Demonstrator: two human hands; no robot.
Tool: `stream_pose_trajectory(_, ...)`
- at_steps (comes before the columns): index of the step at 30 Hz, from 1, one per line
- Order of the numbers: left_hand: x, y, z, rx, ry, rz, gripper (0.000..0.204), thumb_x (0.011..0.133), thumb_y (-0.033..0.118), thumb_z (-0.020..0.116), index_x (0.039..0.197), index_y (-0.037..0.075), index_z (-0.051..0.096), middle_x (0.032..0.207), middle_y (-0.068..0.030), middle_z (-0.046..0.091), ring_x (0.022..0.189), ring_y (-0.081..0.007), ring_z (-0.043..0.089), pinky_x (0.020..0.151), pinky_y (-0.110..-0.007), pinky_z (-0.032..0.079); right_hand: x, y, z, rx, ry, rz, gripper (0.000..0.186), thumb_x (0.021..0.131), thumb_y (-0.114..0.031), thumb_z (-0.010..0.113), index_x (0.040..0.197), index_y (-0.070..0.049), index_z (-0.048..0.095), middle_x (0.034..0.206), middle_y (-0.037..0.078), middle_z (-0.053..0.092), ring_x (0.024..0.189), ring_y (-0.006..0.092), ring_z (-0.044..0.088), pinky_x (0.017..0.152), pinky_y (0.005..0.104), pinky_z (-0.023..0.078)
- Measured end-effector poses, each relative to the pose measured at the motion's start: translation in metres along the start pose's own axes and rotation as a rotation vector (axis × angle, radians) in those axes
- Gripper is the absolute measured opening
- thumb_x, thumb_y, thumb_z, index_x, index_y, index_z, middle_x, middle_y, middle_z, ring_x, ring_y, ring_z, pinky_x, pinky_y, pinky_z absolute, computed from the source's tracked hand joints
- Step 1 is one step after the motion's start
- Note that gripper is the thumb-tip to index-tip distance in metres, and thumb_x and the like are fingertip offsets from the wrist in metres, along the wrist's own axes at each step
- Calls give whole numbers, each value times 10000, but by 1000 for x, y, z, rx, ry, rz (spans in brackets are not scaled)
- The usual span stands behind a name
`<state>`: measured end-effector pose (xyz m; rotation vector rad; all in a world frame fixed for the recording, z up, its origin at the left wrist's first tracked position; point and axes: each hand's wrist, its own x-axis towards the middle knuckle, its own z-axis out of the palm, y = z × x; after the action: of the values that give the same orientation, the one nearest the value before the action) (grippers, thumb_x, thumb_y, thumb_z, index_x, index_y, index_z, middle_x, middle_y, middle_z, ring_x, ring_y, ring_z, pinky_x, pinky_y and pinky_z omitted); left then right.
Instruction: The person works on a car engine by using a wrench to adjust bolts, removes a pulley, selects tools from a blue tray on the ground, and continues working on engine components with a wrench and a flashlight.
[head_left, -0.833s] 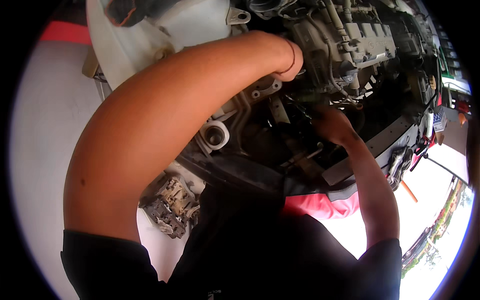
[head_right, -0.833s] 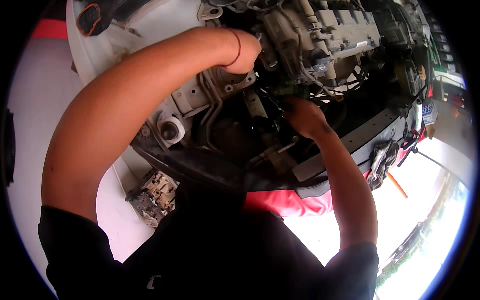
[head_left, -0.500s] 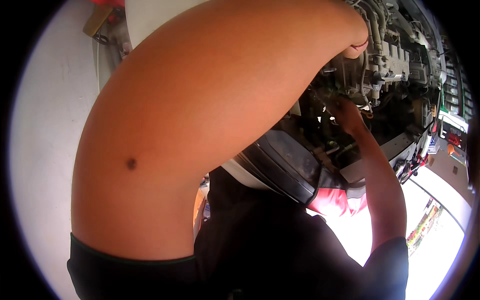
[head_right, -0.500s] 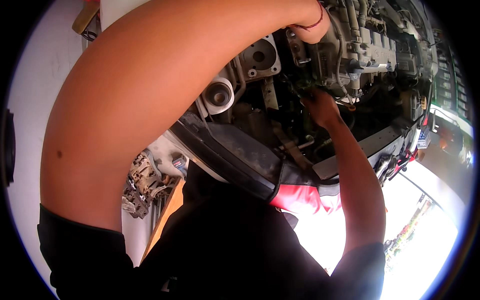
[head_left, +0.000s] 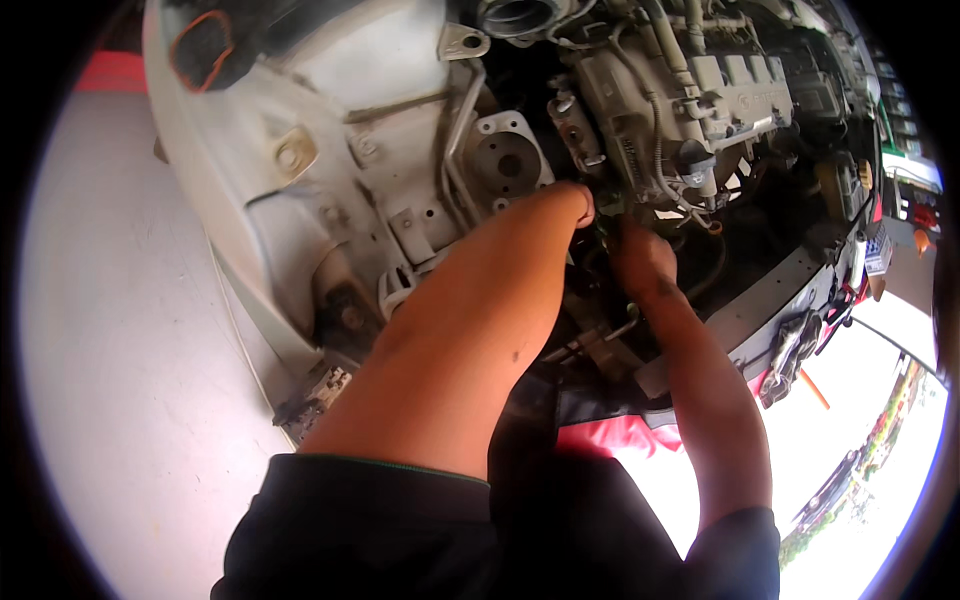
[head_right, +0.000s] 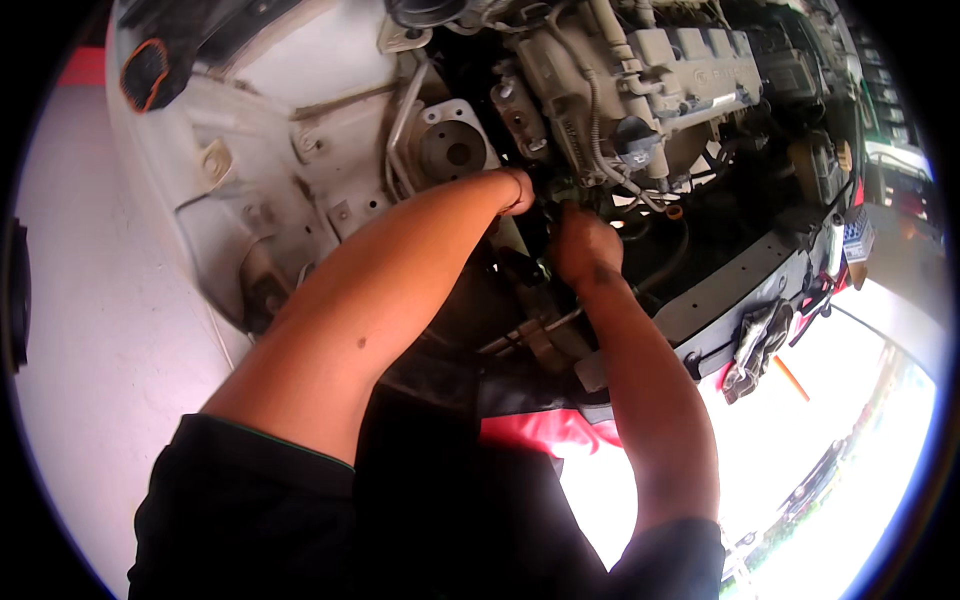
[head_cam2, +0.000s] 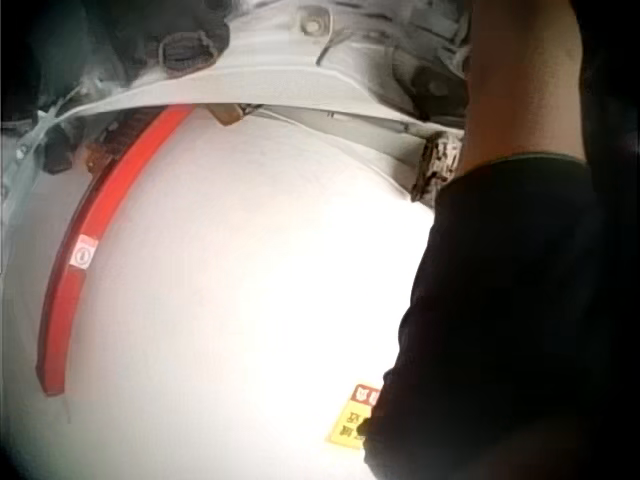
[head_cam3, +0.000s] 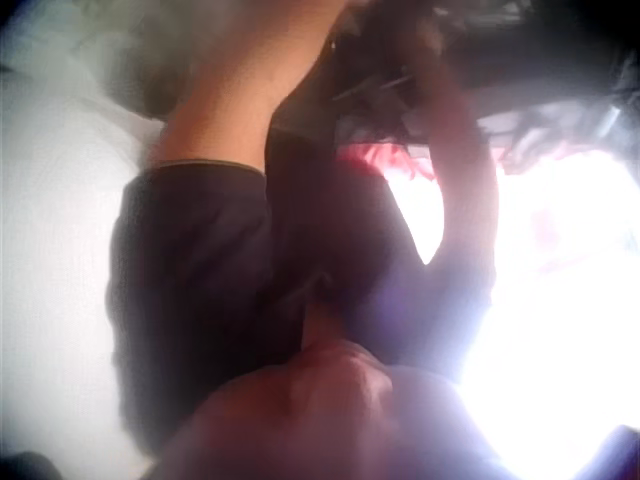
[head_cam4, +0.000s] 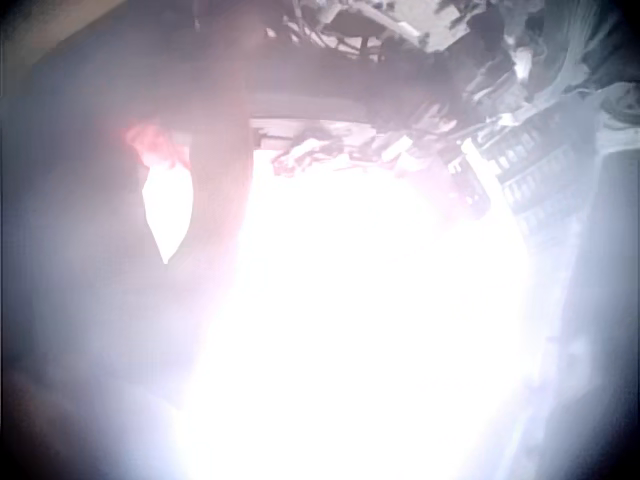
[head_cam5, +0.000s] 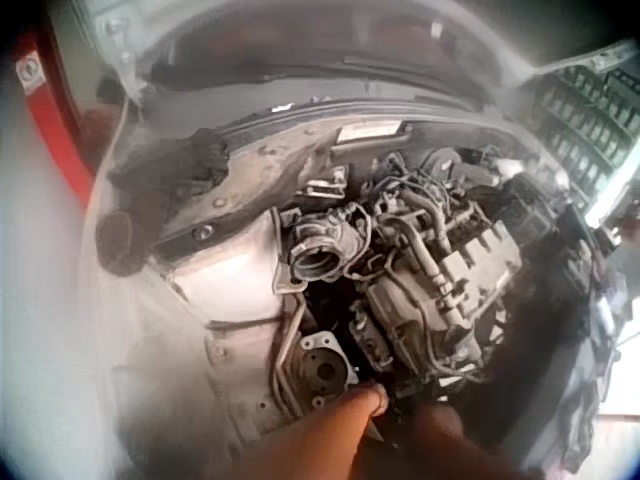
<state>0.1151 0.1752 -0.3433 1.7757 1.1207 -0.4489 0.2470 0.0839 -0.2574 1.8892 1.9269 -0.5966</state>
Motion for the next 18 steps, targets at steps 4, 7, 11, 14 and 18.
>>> stream_pose_trajectory(4, 40, -10, 39, -24, 189, -99, 135, 780, 168, 703, 830, 50, 746, 910, -149, 721, 817, -274, 713, 681, -389, 564, -3, -14, 8, 8, -25, 20, 285, 918, -268, 577, 1085, -42, 526, 997, 226, 656, 925, 403, 669, 762, 486, 555)
stream_pose_trajectory(7, 92, -10, 91, -515, 353, -339, 183, 825, 212, 661, 924, 83, 746, 977, -137, 716, 882, -267, 706, 727, -396, 560, -3, -5, 28, -38, -60, 65, 303, 927, -266, 560, 1090, -14, 513, 1050, 263, 638, 931, 397, 672, 761, 476, 563)
stream_pose_trajectory(11, 141, -75, 177, -1712, 488, -499, 230, 889, 200, 559, 987, 81, 730, 1066, -166, 693, 968, -273, 686, 798, -407, 549, 10, 12, 61, 32, -313, 68, 495, 942, -393, 547, 1155, 51, 502, 1120, 301, 618, 980, 451, 630, 831, 504, 516)
stream_pose_trajectory(14, 114, -33, 150, -1299, 442, -461, 266, 920, 235, 507, 1078, 102, 674, 1135, -136, 666, 1021, -268, 653, 853, -407, 513, 20, 44, 87, 85, -387, 110, 608, 926, -462, 549, 1214, 73, 521, 1147, 310, 609, 1036, 452, 609, 883, 492, 494)
stream_pose_trajectory(18, 91, -40, 142, -1894, 376, -465, 357, 962, 331, 439, 1237, 142, 564, 1249, -85, 613, 1108, -249, 589, 947, -398, 442, 19, 2, 19, 266, -353, 84, 516, 901, -420, 561, 1139, 34, 619, 1081, 281, 647, 1010, 401, 639, 880, 447, 500)
